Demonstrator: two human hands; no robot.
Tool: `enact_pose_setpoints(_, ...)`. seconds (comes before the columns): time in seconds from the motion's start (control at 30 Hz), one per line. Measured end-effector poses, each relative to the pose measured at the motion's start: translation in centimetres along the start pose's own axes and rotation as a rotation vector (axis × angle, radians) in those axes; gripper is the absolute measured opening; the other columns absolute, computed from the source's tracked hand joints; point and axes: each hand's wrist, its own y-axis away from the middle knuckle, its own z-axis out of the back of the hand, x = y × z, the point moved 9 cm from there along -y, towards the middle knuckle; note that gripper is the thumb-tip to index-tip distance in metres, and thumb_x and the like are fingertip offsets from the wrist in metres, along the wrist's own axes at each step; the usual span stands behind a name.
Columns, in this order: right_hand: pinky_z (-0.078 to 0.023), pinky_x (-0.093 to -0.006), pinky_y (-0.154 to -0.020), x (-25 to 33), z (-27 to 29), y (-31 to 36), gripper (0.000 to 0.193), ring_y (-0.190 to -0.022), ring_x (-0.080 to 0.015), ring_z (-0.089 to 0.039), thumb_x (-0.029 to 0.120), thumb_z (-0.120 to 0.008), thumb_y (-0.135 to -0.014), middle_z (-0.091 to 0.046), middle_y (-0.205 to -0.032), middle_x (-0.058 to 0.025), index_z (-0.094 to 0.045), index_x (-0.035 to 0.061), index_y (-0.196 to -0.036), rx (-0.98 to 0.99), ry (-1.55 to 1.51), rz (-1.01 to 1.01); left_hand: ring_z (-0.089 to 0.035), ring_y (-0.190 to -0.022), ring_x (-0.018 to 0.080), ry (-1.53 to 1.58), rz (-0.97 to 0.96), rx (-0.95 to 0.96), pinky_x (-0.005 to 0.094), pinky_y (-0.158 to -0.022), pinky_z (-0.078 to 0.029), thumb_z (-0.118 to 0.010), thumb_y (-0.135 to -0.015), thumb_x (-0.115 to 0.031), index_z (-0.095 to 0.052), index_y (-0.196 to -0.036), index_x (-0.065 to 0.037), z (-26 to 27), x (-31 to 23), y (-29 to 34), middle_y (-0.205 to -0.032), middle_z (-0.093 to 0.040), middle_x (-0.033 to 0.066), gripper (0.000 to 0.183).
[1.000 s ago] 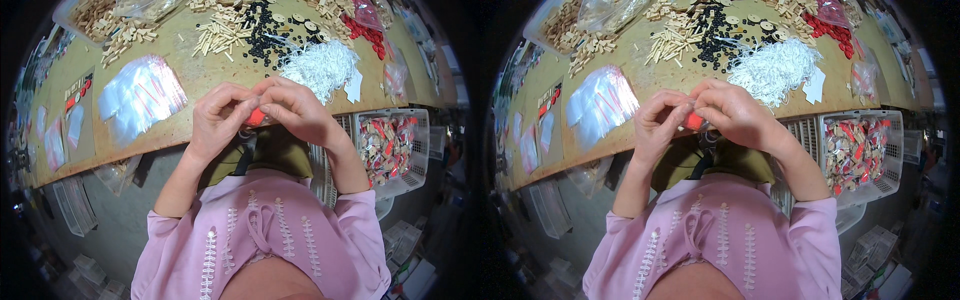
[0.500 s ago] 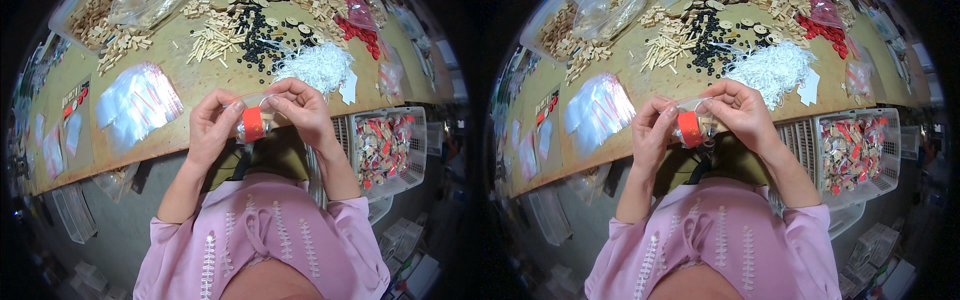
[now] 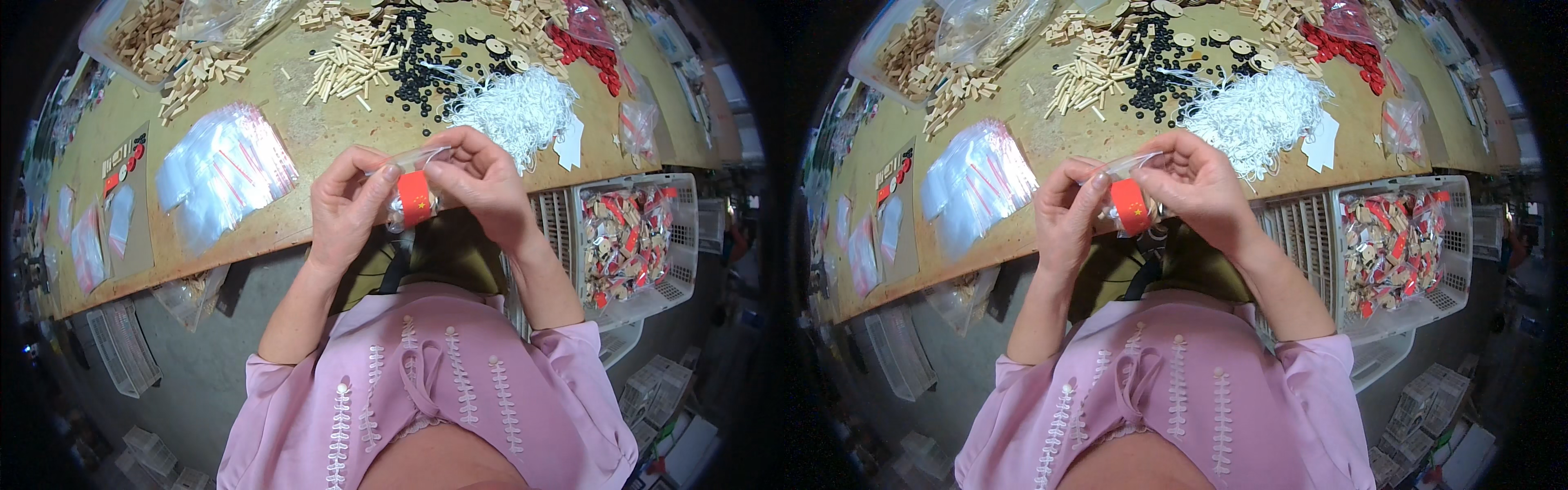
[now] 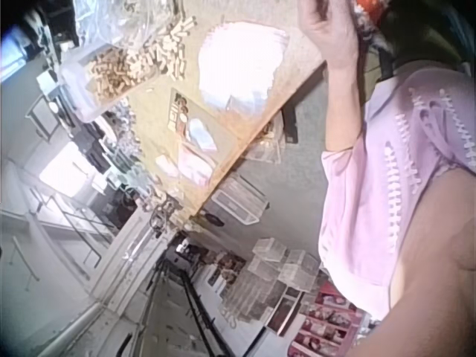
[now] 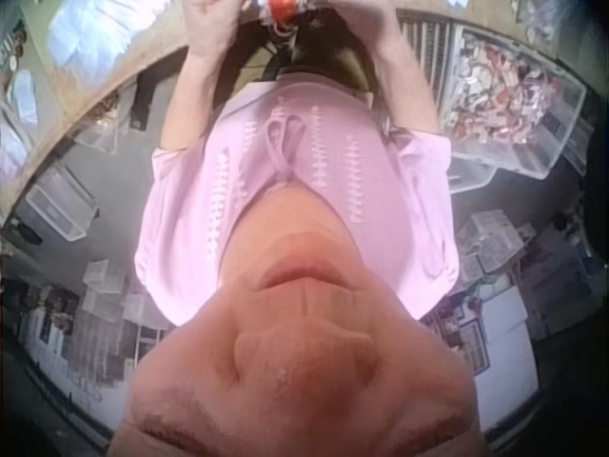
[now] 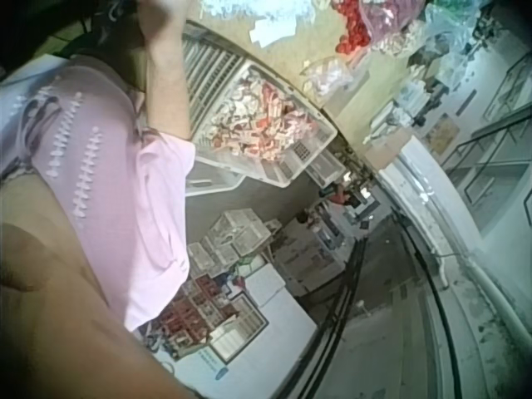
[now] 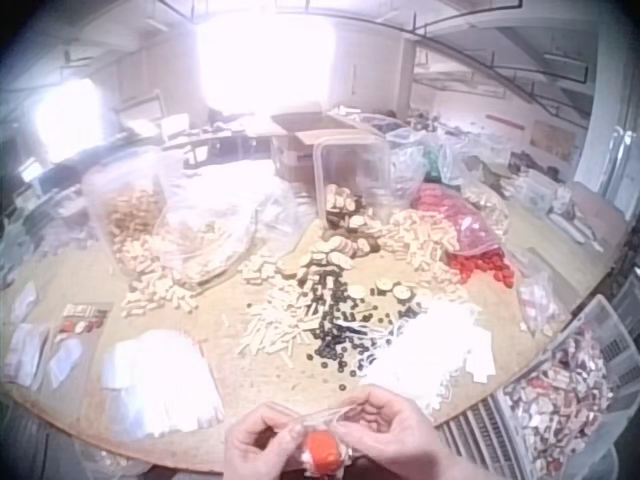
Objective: The person assembles small craft kits by hand, placing wooden sticks, black beads, white string, and red star-shaped pieces into clear plastic bags. The person repeatedly opens bags, adds components, and sets the filled bags aside on the table.
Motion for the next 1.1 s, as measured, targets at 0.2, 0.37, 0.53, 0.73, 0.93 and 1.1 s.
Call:
enact_pose_setpoints(0.2, -0.055, -0.0232, -0.078, -0.8, 0.1, 0.0, 0.013, -0.086, -0.0076, -0.067, 0.002, -0.058, -0.096, -0.073, -0.095, -0.0065, -0.068, -0.0028, -0.103, 0.045, 0.014, -0.064, -0.058, -0.086, 0.0079, -0.118, -0.123, 0.015, 0.0224, -0.073, -0.047, -0.069, -0.098, -0.003, -0.067, -0.099, 0.0, -0.5, -0.5, 0.2, -0.099, -0.064, 0.0053, 0.005)
enact_pose_setpoints(0.37, -0.055, -0.0243, -0.079, -1.5, 1.2, 0.1, 0.016, -0.087, -0.0095, -0.068, 0.001, -0.057, -0.094, -0.073, -0.098, -0.0079, -0.068, -0.0034, -0.105, 0.04, 0.003, -0.002, -0.057, -0.085, 0.008, -0.086, -0.127, -0.006, 0.0225, -0.073, -0.046, -0.068, -0.098, -0.003, -0.066, -0.096, 0.0, -0.5, -0.2, 0.6, -0.098, -0.063, 0.0051, 0.004)
enact_pose_setpoints(0.53, -0.057, -0.0263, -0.084, -0.3, 1.0, 0.5, 0.015, -0.091, -0.0129, -0.071, 0.002, -0.061, -0.097, -0.073, -0.102, -0.0102, -0.066, -0.0044, -0.109, -0.041, -0.098, 0.027, -0.056, -0.083, 0.0072, 0.009, -0.068, -0.054, 0.0222, -0.073, -0.046, -0.067, -0.1, -0.004, -0.065, -0.095, -0.001, 0.0, 0.6, 0.4, -0.098, -0.064, 0.0047, 0.005)
enact_pose_setpoints(0.73, -0.058, -0.0256, -0.084, -0.2, 1.3, 0.7, 0.014, -0.094, -0.0139, -0.072, 0.001, -0.064, -0.098, -0.074, -0.102, -0.0112, -0.066, -0.0052, -0.11, -0.063, -0.024, 0.088, -0.057, -0.083, 0.0065, 0.067, -0.026, -0.034, 0.0221, -0.073, -0.047, -0.066, -0.1, -0.004, -0.067, -0.097, -0.001, 0.2, 1.3, 0.7, -0.099, -0.066, 0.0041, 0.005)
enact_pose_setpoints(0.93, -0.058, -0.025, -0.073, -0.3, 1.6, 1.2, 0.012, -0.082, -0.0125, -0.073, 0.003, -0.063, -0.098, -0.076, -0.093, -0.0092, -0.07, -0.0038, -0.105, -0.121, 0.095, 0.089, -0.059, -0.079, 0.0083, -0.121, 0.011, -0.027, 0.0252, -0.07, -0.049, -0.072, -0.093, -0.002, -0.068, -0.096, -0.001, -0.5, 0.9, 0.2, -0.091, -0.067, 0.0037, 0.005)
enact_pose_setpoints(1.1, -0.055, -0.0274, -0.061, 2.5, -0.5, 2.8, 0.011, -0.067, -0.0113, -0.07, 0.005, -0.065, -0.096, -0.073, -0.076, -0.0092, -0.073, -0.0001, -0.101, -0.136, 0.681, 0.395, -0.06, -0.066, 0.0199, -0.659, -0.262, 0.021, 0.0315, -0.062, -0.048, -0.079, -0.082, -0.003, -0.069, -0.084, -0.005, -2.6, -2.5, -0.8, -0.075, -0.062, 0.0069, 0.01)
